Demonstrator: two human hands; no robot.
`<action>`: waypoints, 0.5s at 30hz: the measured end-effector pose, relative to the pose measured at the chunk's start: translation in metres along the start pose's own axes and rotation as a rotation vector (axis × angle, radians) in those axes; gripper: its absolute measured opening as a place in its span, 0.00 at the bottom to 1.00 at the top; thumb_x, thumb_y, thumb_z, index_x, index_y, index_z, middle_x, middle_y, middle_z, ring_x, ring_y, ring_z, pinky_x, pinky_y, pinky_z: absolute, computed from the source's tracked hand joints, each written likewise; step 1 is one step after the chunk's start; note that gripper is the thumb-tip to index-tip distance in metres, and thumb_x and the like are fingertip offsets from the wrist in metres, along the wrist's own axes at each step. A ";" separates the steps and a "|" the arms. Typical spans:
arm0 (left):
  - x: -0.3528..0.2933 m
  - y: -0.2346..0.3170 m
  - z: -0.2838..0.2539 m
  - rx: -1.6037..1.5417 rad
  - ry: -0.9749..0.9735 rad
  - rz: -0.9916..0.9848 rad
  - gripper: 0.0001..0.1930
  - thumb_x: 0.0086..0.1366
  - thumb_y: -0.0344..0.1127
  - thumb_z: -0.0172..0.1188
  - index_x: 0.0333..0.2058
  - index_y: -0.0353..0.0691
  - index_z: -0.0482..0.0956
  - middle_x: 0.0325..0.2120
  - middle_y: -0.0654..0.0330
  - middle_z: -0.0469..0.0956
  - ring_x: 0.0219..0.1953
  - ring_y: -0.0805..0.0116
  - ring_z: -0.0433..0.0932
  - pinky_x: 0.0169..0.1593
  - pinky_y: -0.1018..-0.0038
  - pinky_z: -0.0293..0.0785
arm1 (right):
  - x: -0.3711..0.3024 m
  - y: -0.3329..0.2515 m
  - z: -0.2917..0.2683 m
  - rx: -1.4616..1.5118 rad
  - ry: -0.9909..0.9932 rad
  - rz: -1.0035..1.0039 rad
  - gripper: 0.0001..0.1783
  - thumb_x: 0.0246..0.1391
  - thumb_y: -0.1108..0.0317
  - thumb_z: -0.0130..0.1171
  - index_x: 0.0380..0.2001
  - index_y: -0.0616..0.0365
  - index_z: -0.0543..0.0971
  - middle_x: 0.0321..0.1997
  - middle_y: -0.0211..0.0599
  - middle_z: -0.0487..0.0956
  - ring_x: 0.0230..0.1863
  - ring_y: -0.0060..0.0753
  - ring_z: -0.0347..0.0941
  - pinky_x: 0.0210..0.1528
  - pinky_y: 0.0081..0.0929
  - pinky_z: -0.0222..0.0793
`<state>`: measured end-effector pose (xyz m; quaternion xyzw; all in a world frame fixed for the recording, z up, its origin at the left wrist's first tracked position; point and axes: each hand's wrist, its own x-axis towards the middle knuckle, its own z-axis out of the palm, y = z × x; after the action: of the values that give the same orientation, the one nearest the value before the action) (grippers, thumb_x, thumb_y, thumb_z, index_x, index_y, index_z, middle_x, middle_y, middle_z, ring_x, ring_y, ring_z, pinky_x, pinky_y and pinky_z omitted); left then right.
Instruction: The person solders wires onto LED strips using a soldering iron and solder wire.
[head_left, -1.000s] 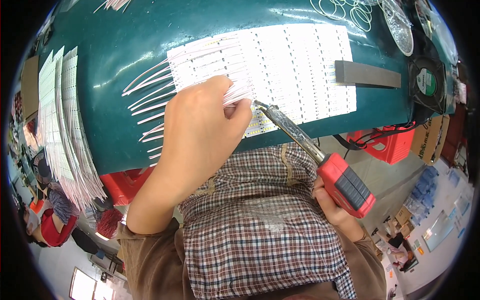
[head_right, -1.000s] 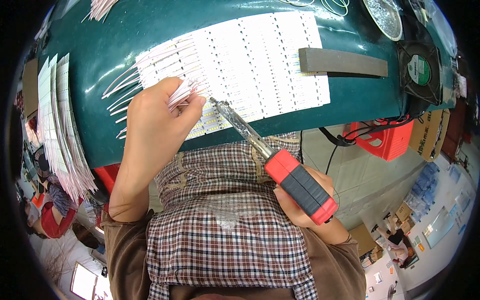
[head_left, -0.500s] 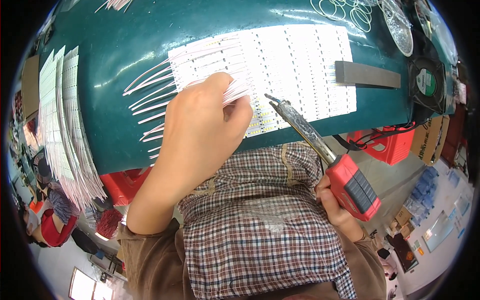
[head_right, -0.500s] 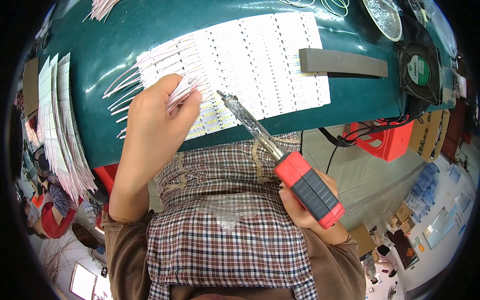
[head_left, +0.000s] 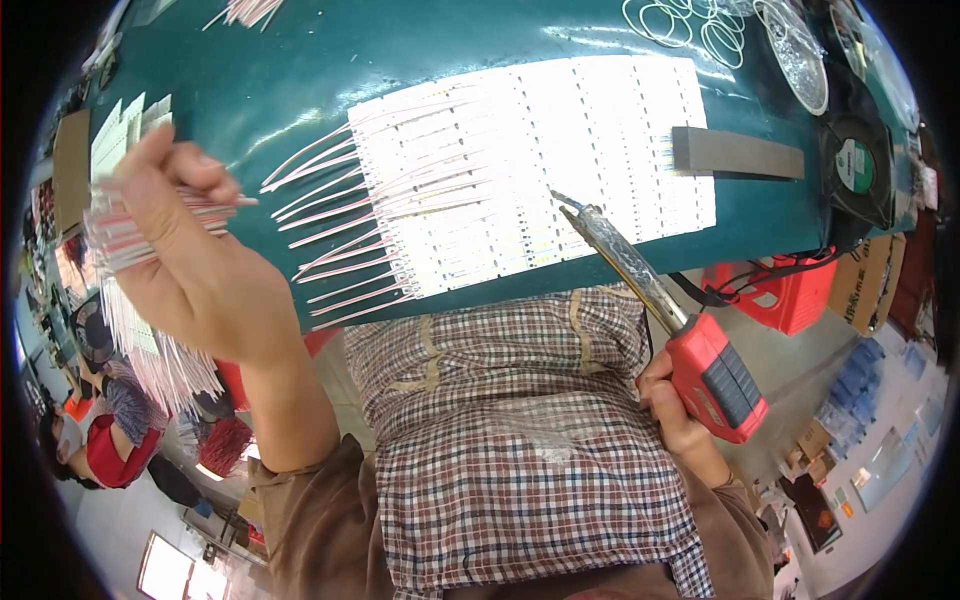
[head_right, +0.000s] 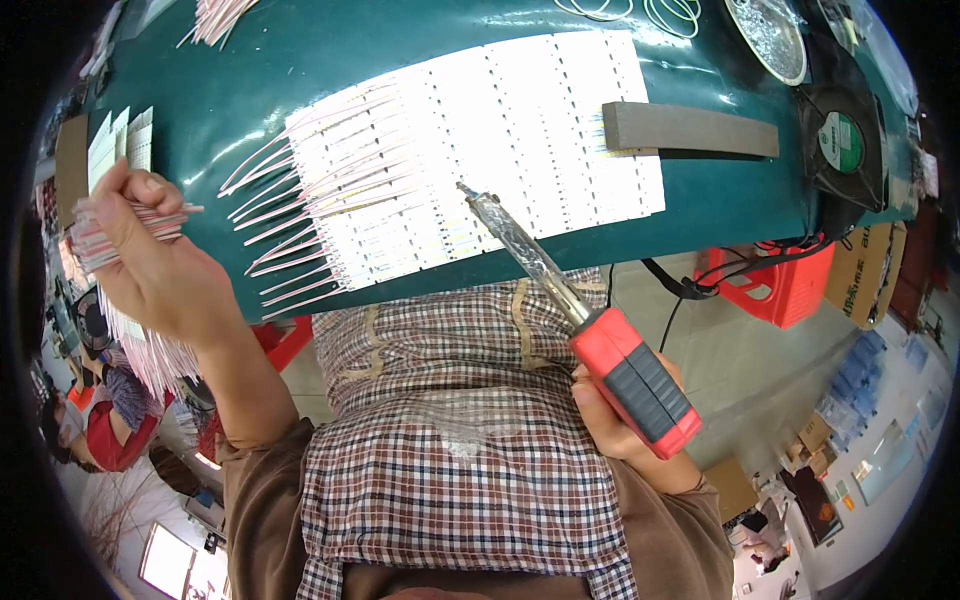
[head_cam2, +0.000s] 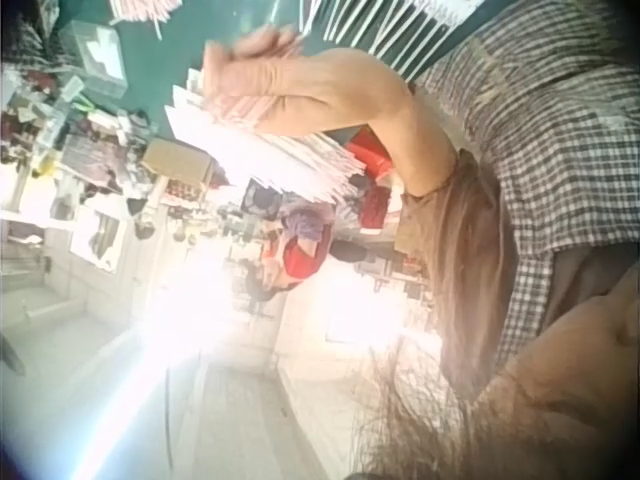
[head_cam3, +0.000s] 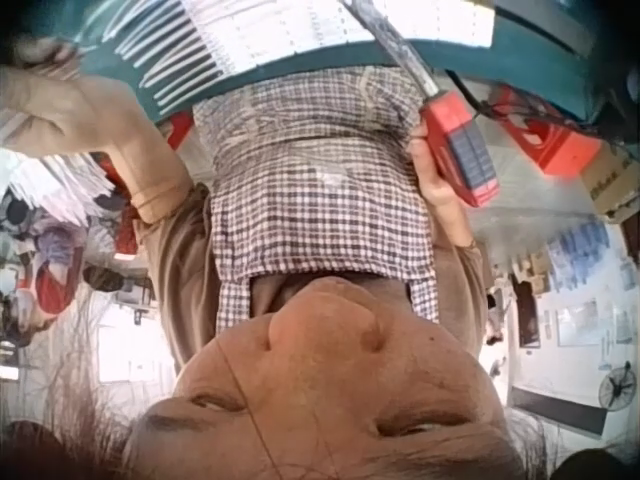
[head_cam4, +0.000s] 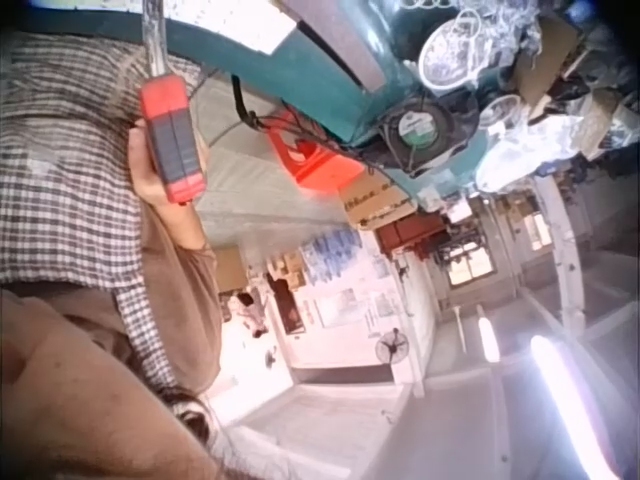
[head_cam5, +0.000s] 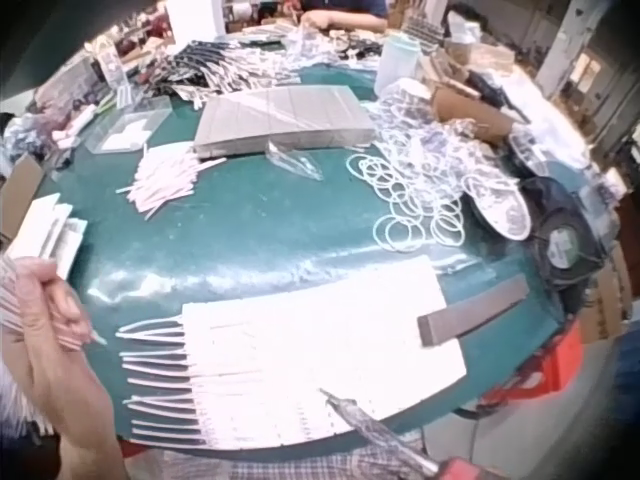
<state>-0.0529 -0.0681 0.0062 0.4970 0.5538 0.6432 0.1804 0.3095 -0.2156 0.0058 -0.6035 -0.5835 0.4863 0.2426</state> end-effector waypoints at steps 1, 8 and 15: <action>-0.002 -0.015 -0.002 -0.003 0.000 0.003 0.15 0.78 0.38 0.48 0.43 0.31 0.78 0.32 0.58 0.79 0.34 0.73 0.77 0.39 0.79 0.74 | 0.000 0.001 0.001 0.000 0.003 -0.002 0.07 0.49 0.73 0.67 0.33 0.61 0.83 0.29 0.37 0.83 0.28 0.36 0.82 0.33 0.29 0.77; -0.036 -0.071 -0.025 0.178 0.116 -0.253 0.15 0.78 0.37 0.47 0.49 0.29 0.75 0.36 0.57 0.78 0.38 0.71 0.77 0.46 0.76 0.74 | 0.001 0.000 0.005 0.127 -0.031 0.030 0.07 0.62 0.69 0.53 0.34 0.63 0.73 0.23 0.32 0.71 0.22 0.19 0.64 0.29 0.23 0.65; -0.015 -0.032 -0.027 -0.027 -0.001 -0.474 0.09 0.72 0.33 0.56 0.43 0.33 0.77 0.23 0.67 0.71 0.20 0.85 0.62 0.22 0.85 0.49 | -0.005 -0.003 0.009 0.249 0.027 0.109 0.04 0.62 0.75 0.52 0.39 0.62 0.72 0.24 0.31 0.71 0.22 0.20 0.64 0.31 0.25 0.66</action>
<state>-0.0796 -0.0838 -0.0257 0.3508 0.6462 0.5901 0.3334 0.3007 -0.2222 0.0061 -0.6060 -0.4815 0.5592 0.2969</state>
